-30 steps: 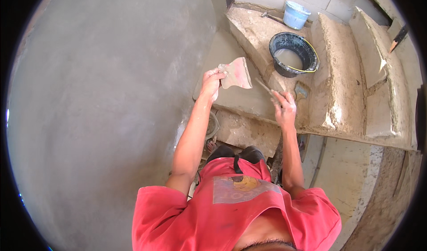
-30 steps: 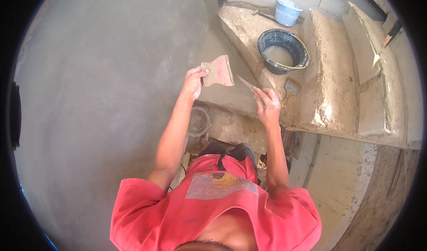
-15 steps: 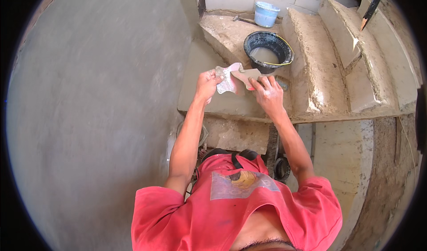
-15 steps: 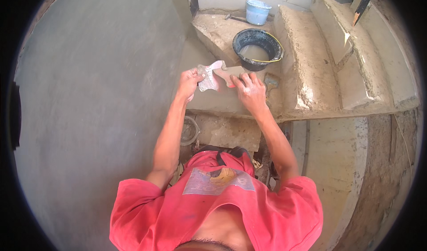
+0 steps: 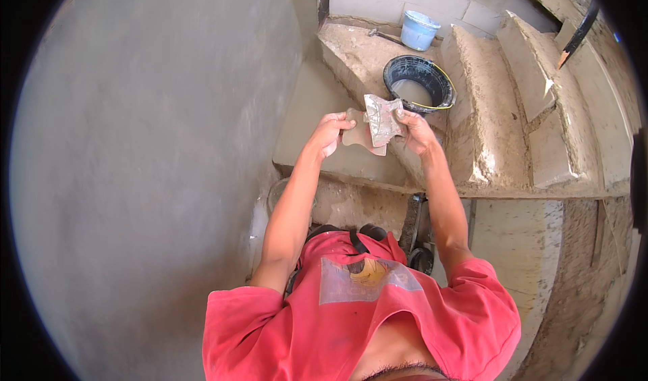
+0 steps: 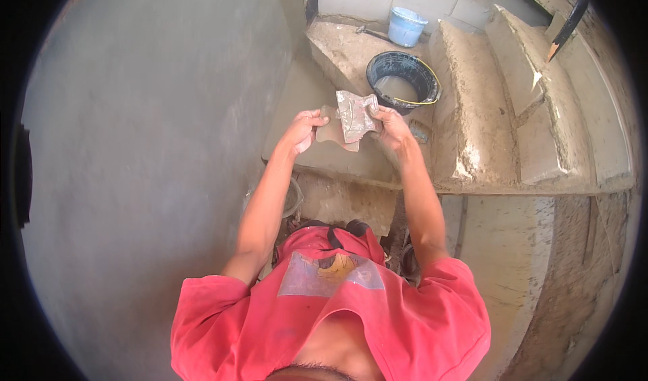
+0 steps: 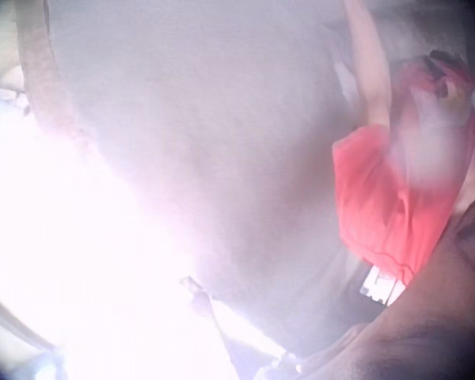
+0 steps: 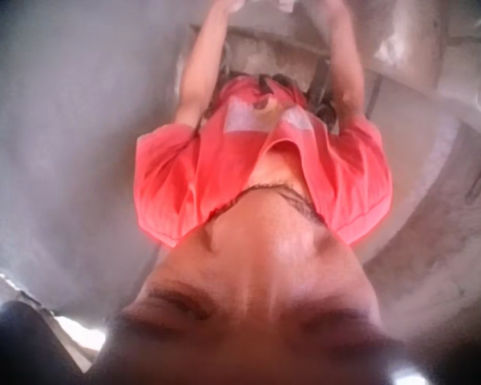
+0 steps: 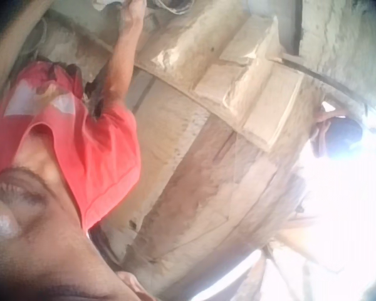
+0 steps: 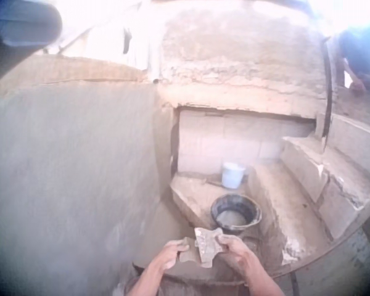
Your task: The person scoops wet plaster from a bucket and spreads it onto concrete stair treads and risers using a trowel and a smaller hand tool. The person repeatedly smooths the surface and refines edges along the stair nosing and vertical riser faces.
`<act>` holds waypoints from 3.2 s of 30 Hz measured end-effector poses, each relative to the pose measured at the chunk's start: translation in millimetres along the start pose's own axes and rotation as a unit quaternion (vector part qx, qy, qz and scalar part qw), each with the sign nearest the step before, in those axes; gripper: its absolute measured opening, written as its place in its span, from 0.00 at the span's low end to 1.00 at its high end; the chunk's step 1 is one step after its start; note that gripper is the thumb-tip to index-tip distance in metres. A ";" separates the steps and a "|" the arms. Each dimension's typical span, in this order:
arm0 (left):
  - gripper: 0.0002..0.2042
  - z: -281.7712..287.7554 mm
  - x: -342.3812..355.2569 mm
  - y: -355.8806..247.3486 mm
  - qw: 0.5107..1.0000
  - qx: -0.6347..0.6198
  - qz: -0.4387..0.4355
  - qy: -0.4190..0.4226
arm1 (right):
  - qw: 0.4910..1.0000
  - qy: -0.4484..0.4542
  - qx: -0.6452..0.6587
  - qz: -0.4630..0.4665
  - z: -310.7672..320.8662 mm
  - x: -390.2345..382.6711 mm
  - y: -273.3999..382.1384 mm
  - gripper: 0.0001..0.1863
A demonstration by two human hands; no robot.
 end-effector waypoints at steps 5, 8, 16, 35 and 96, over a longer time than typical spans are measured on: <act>0.12 19.0 5.5 11.9 0.999 -0.010 0.035 -0.007 | 0.997 -0.017 0.041 -0.063 17.2 6.7 -50.7 0.28; 0.12 28.2 5.6 18.0 0.999 -0.014 0.038 -0.020 | 0.996 -0.047 0.046 -0.064 32.6 -5.5 -60.1 0.27; 0.13 37.1 15.6 8.3 0.997 -0.037 0.025 -0.059 | 0.938 -0.286 -0.134 0.144 39.5 -46.2 -49.6 0.13; 0.14 30.5 21.0 3.9 0.995 -0.042 0.028 -0.080 | 0.625 -0.221 -0.609 0.436 7.1 -48.9 -75.3 0.34; 0.13 272.6 -37.6 -14.0 0.914 -0.027 -0.180 -0.362 | 0.613 -0.104 -0.730 0.285 -240.1 97.5 -123.7 0.26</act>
Point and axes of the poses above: each hand's wrist, its own x-axis towards the middle knuckle, its own z-axis out of the back of the hand, y = z × x, the point moved 3 cm from there along x, towards the middle knuckle, and after that the axes turned 1 degree about y, right-handed, at the moved point
